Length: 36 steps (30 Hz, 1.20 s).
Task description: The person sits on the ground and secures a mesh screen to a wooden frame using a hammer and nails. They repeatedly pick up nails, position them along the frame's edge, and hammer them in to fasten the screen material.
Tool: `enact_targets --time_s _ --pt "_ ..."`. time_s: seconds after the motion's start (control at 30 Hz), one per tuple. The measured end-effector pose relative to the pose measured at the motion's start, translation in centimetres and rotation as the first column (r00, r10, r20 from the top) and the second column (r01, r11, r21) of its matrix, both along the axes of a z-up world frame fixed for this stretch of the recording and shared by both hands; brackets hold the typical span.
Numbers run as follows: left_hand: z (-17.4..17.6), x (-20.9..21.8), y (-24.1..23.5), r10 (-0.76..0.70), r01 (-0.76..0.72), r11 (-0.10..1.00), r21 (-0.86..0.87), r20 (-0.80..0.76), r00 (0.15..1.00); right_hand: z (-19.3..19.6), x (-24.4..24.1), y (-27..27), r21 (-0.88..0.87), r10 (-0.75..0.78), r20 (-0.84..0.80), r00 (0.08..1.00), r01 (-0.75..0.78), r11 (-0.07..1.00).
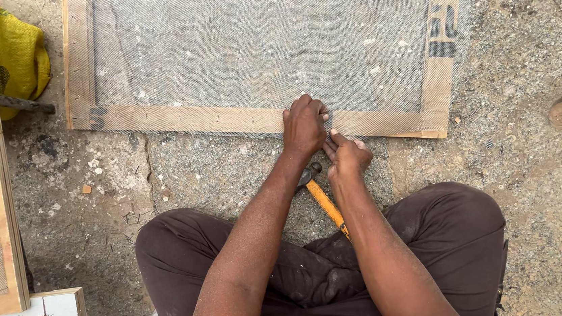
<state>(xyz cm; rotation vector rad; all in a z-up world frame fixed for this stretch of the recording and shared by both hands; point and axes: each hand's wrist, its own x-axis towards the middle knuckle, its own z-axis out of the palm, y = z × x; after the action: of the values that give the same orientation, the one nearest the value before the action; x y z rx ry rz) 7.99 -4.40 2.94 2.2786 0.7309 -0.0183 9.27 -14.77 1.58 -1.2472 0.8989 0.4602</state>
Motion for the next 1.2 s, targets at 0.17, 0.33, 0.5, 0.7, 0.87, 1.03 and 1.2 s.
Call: enact_targets --time_s 0.17,0.33,0.5,0.7,0.87,1.03,1.2 --pt "-0.6 -1.8 0.5 -0.018 0.036 0.996 -0.081 0.207 0.978 -0.1 -0.1 0.0 0.018 0.004 -0.006 1.000 -0.004 1.000" --pt "-0.5 -2.6 1.3 -0.034 0.067 0.990 -0.122 0.258 0.966 -0.2 0.0 -0.4 0.011 0.036 -0.004 0.999 -0.036 0.999" --pt "-0.5 -2.7 1.3 -0.017 0.058 0.987 -0.148 0.265 0.964 -0.8 0.0 -0.6 0.029 0.066 -0.002 0.998 -0.066 0.997" --pt "-1.1 -2.8 1.4 -0.040 0.073 0.992 -0.105 0.283 0.958 1.5 0.7 -3.9 0.011 0.458 -0.082 0.885 -0.459 0.888" --pt "-2.1 -2.8 1.1 -0.049 0.071 0.995 -0.072 0.277 0.960 6.1 -3.9 -8.6 -0.377 0.987 -0.159 0.025 -0.925 -0.037" --pt "-2.3 -2.7 1.1 -0.049 0.068 0.996 -0.051 0.310 0.949 11.9 -5.0 -8.6 -0.128 0.975 -0.192 -0.114 -0.982 -0.141" --pt "-3.0 -3.1 0.8 -0.031 0.061 0.993 -0.098 0.279 0.960 16.0 -2.8 -11.4 -0.522 0.990 -0.071 0.121 -0.850 0.067"
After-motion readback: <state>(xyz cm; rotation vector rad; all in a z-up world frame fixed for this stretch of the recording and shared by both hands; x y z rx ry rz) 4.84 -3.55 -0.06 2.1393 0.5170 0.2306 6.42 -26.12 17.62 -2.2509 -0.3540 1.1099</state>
